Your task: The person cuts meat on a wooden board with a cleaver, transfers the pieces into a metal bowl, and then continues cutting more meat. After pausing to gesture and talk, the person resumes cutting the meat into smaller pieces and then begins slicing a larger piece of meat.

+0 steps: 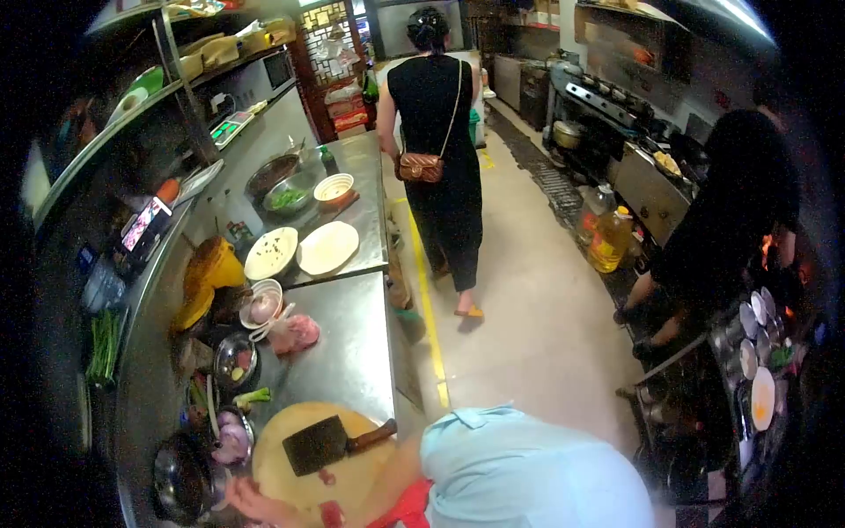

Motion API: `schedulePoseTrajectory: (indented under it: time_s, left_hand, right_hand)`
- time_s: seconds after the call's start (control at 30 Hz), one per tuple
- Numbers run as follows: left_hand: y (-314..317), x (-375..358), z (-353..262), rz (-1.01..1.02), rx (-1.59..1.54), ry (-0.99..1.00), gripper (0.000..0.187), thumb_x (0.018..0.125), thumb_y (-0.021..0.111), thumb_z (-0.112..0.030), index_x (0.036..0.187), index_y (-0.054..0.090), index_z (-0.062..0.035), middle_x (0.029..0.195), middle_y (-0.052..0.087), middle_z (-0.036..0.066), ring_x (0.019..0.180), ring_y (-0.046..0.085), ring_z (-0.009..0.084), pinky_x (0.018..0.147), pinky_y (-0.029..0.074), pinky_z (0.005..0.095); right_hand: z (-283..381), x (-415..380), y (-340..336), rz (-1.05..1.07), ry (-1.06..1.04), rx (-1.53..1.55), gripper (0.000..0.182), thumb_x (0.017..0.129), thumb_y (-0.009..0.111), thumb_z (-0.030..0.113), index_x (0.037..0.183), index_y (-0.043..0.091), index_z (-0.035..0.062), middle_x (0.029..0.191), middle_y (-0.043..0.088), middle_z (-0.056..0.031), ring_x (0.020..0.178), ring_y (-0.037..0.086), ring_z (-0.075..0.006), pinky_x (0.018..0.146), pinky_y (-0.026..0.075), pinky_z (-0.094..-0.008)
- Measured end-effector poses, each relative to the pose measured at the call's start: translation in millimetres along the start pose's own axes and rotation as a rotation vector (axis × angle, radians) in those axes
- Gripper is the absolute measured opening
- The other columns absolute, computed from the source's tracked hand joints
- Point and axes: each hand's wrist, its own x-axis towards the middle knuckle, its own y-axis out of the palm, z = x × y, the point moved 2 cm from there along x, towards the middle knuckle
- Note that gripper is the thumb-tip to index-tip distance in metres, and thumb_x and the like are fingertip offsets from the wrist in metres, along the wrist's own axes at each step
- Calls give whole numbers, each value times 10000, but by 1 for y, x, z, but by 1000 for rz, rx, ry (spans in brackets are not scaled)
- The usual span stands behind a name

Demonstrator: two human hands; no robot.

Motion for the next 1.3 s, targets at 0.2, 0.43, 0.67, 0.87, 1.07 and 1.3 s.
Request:
schedulePoseTrajectory:
  time_s: [0.2,0.43,0.67,0.87,1.07,1.3]
  left_hand:
    - [-24,-31,-25,413,486,-213,178,840,630,-79,989,632,18,977,633,126,932,589,234,868,462,343]
    - [-128,-118,26,369,717,-232,255,781,697,-162,1002,653,-41,959,652,142,898,606,313,811,475,411]
    - [-107,-134,-3,398,840,-50,360,730,732,-204,1057,633,-91,1033,606,125,963,574,332,856,444,447]
    - [-78,-141,-3,548,819,-117,446,738,722,-243,1144,603,-101,1043,572,152,938,573,369,817,470,466]
    - [-87,-141,19,470,848,305,282,862,626,-320,972,636,-61,883,624,186,787,592,355,672,477,460]
    - [-82,-149,14,393,648,266,412,766,734,-388,1025,647,-80,966,624,205,851,595,400,752,493,492]
  right_hand:
    - [46,-45,-58,-208,-216,22,320,726,693,241,974,642,45,848,656,-133,820,631,-299,788,482,-409]
    - [-37,-113,-142,-303,242,-817,310,670,680,222,909,547,76,777,591,-147,773,599,-350,673,478,-451]
    - [-26,-89,-135,-182,465,-803,449,750,645,176,1178,528,105,1009,584,-153,951,579,-356,793,488,-457]
    - [-38,-108,-133,-175,414,-847,323,849,521,174,1162,521,94,884,580,-185,851,603,-376,724,515,-461]
    - [-34,-93,-132,-24,391,-822,404,897,467,192,1289,452,91,961,603,-174,797,633,-356,673,512,-470]
    - [37,-109,-147,-304,197,-469,405,865,520,223,1228,477,50,1019,607,-216,923,600,-371,801,474,-455]
